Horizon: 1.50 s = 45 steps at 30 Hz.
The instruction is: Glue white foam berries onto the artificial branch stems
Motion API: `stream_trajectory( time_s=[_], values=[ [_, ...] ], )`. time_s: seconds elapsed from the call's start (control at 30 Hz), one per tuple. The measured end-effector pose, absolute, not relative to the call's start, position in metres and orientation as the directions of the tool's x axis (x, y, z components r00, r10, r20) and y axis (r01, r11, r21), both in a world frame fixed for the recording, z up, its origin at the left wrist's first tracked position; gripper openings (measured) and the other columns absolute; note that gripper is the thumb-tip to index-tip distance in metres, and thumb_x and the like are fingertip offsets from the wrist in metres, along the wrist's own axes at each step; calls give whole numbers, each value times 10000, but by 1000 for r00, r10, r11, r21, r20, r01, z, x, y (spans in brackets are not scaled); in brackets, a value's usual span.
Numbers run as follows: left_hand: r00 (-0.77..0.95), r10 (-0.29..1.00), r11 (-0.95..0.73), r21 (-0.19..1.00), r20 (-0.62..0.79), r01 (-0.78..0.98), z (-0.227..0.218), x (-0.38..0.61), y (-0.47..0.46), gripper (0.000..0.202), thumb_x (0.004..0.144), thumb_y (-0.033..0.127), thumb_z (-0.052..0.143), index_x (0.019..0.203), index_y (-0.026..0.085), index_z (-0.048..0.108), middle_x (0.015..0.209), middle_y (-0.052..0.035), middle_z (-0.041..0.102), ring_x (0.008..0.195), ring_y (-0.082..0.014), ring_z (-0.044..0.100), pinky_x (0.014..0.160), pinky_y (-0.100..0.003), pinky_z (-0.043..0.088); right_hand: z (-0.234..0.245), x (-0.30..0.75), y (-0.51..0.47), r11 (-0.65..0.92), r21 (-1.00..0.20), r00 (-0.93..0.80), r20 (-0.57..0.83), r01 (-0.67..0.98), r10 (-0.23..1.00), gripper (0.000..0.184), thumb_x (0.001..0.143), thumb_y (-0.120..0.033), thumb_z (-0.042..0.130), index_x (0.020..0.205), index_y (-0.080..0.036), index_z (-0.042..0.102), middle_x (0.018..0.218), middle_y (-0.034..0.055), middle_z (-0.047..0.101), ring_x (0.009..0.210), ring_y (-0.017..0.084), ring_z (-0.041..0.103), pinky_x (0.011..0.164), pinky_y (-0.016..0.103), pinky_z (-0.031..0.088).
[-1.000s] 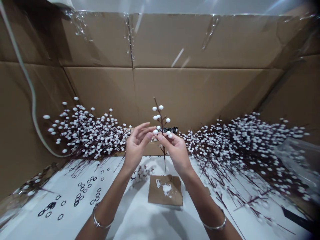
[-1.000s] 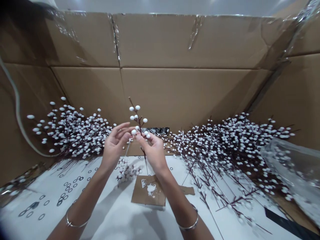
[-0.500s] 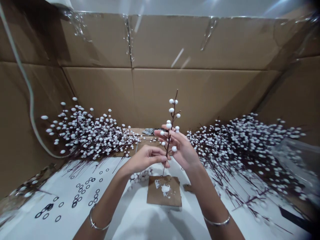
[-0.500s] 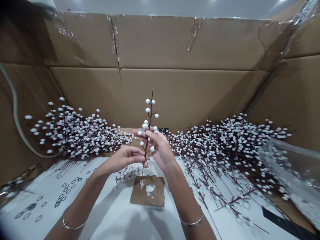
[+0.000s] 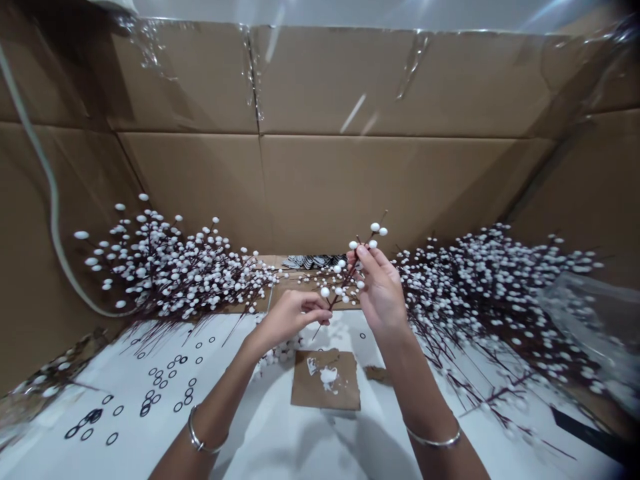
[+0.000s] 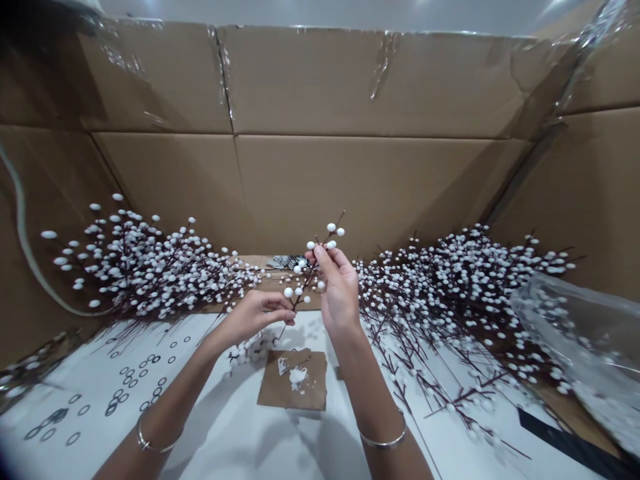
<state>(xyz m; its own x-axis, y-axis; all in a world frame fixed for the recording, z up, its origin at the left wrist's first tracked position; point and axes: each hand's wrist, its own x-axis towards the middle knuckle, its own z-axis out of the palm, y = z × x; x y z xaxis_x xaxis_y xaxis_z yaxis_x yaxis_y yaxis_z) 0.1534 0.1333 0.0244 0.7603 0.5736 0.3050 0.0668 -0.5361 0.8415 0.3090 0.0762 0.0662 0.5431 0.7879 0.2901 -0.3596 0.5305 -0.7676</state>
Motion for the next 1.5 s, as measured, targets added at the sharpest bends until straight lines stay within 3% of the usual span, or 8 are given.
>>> stream_trajectory(
  time_s=[0.13, 0.27, 0.8, 0.93, 1.07, 1.2, 1.33, 1.5],
  values=[
    [646, 701, -624, 697, 301, 353, 5, 142, 162, 280, 918, 368, 483, 826, 233, 711, 858, -72, 729, 823, -217, 674, 756, -297, 469, 67, 311, 75, 540, -784, 558, 311, -308, 770, 187, 696, -317, 767, 806, -219, 652, 931, 8, 698, 876, 151, 637, 850, 324, 483],
    [586, 781, -581, 597, 217, 553, -32, 137, 188, 107, 774, 199, 606, 685, 189, 665, 685, -82, 665, 722, -240, 623, 678, -287, 403, 68, 310, 73, 537, -792, 526, 337, -289, 781, 163, 705, -303, 768, 817, -222, 681, 929, 9, 702, 864, 149, 641, 871, 329, 484],
    [709, 700, -567, 534, -89, 627, -74, 157, 189, 96, 621, 83, 645, 655, 170, 668, 665, -46, 654, 618, -178, 567, 605, -260, 385, 70, 306, 68, 517, -773, 447, 340, -367, 827, 132, 701, -255, 781, 795, -210, 699, 866, -13, 689, 795, 101, 630, 799, 245, 490],
    [728, 685, -576, 614, 4, 539, -69, 158, 189, 109, 676, 114, 637, 745, 169, 700, 717, -61, 676, 671, -196, 602, 650, -280, 435, 71, 306, 68, 509, -777, 455, 326, -371, 829, 147, 699, -266, 776, 790, -202, 680, 851, -13, 675, 767, 97, 619, 767, 238, 487],
    [710, 680, -586, 719, 184, 375, -31, 149, 186, 220, 867, 337, 565, 962, 183, 691, 1033, -91, 692, 935, -206, 632, 815, -305, 476, 70, 304, 68, 525, -775, 446, 355, -350, 822, 136, 724, -263, 760, 789, -202, 658, 840, -16, 654, 771, 96, 608, 757, 233, 480],
    [488, 789, -414, 910, 373, -26, 13, 139, 170, 268, 762, 377, 738, 919, 169, 675, 928, -77, 704, 843, -183, 660, 782, -298, 514, 68, 300, 68, 536, -783, 413, 396, -316, 820, 122, 762, -278, 735, 794, -211, 639, 842, -13, 646, 825, 114, 619, 782, 245, 477],
    [333, 839, -321, 886, 430, -335, 35, 138, 151, 297, 749, 301, 779, 993, 185, 657, 892, -46, 698, 805, -149, 681, 751, -249, 531, 66, 293, 66, 549, -785, 364, 440, -288, 821, 103, 805, -287, 701, 803, -221, 622, 859, -17, 658, 885, 129, 634, 836, 265, 472],
    [276, 822, -339, 817, 498, -467, 45, 140, 136, 253, 832, 301, 713, 1062, 198, 687, 929, -55, 708, 818, -132, 690, 780, -221, 543, 64, 282, 63, 530, -800, 290, 456, -281, 842, 67, 847, -285, 667, 833, -226, 640, 899, -12, 678, 895, 121, 627, 855, 254, 462]
  ],
)
